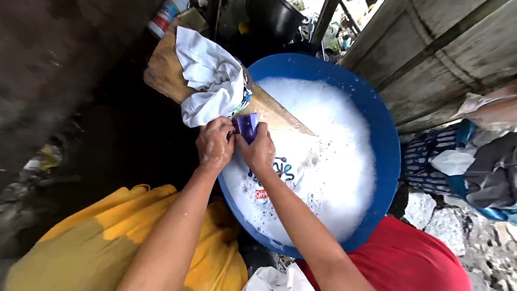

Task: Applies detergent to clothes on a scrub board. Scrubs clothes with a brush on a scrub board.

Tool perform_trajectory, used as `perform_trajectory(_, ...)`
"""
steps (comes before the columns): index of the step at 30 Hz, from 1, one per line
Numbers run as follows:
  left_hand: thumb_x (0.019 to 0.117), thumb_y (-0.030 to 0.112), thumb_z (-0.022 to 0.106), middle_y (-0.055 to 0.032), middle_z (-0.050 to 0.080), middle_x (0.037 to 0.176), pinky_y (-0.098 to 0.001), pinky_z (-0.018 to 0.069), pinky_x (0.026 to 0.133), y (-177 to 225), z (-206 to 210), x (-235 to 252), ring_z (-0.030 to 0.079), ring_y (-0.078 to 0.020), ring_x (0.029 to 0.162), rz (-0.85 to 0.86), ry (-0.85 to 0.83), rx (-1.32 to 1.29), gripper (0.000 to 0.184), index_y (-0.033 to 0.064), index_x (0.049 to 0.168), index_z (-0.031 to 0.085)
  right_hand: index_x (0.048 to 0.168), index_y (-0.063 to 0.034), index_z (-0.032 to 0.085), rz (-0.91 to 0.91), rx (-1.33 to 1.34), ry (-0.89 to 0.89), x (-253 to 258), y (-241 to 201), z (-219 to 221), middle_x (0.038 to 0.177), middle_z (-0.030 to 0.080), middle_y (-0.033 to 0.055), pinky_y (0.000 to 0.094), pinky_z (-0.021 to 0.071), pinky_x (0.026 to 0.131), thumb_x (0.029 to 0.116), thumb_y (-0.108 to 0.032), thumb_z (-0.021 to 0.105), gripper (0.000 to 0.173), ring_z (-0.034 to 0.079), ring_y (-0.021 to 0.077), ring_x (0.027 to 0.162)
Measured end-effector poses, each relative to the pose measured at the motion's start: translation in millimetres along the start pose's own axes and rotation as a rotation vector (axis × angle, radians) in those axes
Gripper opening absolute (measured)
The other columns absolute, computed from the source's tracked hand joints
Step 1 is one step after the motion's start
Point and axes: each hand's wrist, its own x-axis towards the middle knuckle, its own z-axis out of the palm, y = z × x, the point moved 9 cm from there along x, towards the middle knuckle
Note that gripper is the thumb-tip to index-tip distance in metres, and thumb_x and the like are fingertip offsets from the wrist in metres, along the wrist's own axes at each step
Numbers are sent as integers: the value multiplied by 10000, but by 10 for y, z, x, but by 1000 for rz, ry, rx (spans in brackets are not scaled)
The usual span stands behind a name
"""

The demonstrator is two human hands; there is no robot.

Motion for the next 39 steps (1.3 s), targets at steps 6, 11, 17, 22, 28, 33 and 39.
perform_trajectory(6, 975, 126, 644, -221, 661, 1266, -622, 441, 996, 5, -6, 23, 579, -452, 1226, 7, 26, -9, 193, -12, 1066, 745, 1434, 40, 444, 314, -10, 225, 481, 1420, -835, 1216, 651, 316, 657, 502, 936, 939, -322, 746, 684, 647, 486, 1126)
perform_trajectory(11, 967, 100, 641, -230, 662, 1258, -631, 442, 991, 12, -11, 25, 585, -464, 1213, 23, 37, -3, 187, -18, 1072, 741, 1372, 53, 513, 39, 29, 40, 146, 116, -104, 1157, 678, 280, 615, 552, 882, 936, -307, 742, 610, 689, 434, 1052)
perform_trajectory(17, 974, 124, 637, -217, 661, 1269, -621, 435, 999, 5, 5, 15, 583, -450, 1219, 16, 38, -21, 190, -7, 1059, 746, 1433, 66, 443, 189, -30, 117, 438, 1072, -691, 1204, 656, 323, 656, 519, 928, 958, -325, 723, 676, 663, 486, 1102)
perform_trajectory(22, 967, 127, 651, -223, 660, 1266, -625, 448, 982, 34, -6, 39, 578, -465, 1217, 25, 55, 0, 193, -14, 1059, 744, 1432, 42, 465, 204, 6, 163, 429, 764, -505, 1184, 681, 292, 644, 535, 905, 952, -336, 723, 663, 682, 468, 1077)
perform_trajectory(28, 977, 104, 630, -228, 660, 1271, -625, 430, 1012, 12, -2, 28, 591, -448, 1216, 8, 8, -13, 196, -29, 1072, 738, 1359, 63, 524, -15, 13, -3, 183, 369, -256, 1129, 684, 282, 632, 543, 870, 931, -330, 755, 625, 689, 438, 1031)
perform_trajectory(33, 982, 133, 633, -216, 653, 1285, -618, 433, 1000, 28, -6, 31, 567, -457, 1232, -1, 22, -11, 206, -17, 1071, 742, 1461, 36, 425, 330, 15, 263, 455, 1375, -839, 1238, 647, 322, 669, 500, 941, 945, -315, 735, 697, 643, 499, 1136)
perform_trajectory(39, 963, 69, 617, -238, 648, 1292, -641, 427, 1009, 2, -3, 18, 578, -463, 1232, -26, -9, -3, 206, -44, 1094, 728, 1337, 34, 538, -58, 50, -60, -55, -140, 86, 1135, 679, 258, 595, 556, 847, 927, -341, 755, 597, 693, 412, 1027)
